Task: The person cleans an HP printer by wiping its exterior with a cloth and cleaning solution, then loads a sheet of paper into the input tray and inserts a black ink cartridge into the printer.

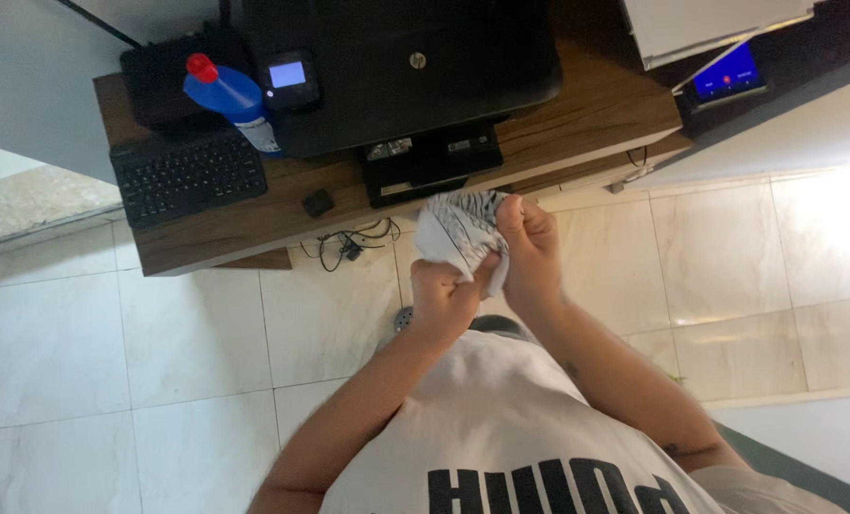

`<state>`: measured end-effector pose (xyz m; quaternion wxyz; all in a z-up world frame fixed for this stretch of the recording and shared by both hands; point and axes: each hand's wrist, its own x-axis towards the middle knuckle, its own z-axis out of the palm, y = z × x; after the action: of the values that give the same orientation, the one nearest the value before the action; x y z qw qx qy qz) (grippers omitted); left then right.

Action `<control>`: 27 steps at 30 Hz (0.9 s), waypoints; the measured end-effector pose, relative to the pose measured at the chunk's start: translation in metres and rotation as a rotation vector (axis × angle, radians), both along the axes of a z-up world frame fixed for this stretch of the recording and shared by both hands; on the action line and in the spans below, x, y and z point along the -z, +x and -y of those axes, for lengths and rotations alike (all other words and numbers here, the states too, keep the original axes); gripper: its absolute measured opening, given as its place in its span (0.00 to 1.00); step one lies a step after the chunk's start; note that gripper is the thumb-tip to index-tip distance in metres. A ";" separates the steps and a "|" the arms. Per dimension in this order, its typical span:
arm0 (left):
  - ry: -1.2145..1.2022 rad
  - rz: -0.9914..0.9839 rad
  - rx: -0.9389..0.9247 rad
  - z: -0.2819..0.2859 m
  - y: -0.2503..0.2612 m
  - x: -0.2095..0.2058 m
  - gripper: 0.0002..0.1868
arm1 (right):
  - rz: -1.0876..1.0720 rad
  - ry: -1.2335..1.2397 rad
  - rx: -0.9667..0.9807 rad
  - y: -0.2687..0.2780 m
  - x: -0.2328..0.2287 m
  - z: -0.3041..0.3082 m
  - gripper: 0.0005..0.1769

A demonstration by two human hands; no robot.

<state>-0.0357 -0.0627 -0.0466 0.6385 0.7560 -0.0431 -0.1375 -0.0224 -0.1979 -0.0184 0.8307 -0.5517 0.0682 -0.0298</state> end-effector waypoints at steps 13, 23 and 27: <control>0.006 -0.123 0.049 -0.020 0.037 -0.024 0.26 | 0.186 -1.096 -0.259 0.018 -0.057 0.008 0.07; -0.930 -0.578 -0.169 -0.052 0.058 -0.014 0.22 | 0.167 -0.040 -0.892 0.040 -0.039 0.043 0.26; -1.365 -0.718 -0.054 -0.068 0.059 -0.016 0.21 | 0.014 0.375 -1.009 0.052 -0.008 0.036 0.52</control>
<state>0.0237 0.0051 -0.0310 0.9413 0.1046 0.1100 -0.3014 0.0296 -0.2341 -0.0106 0.8265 -0.3579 -0.2068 0.3820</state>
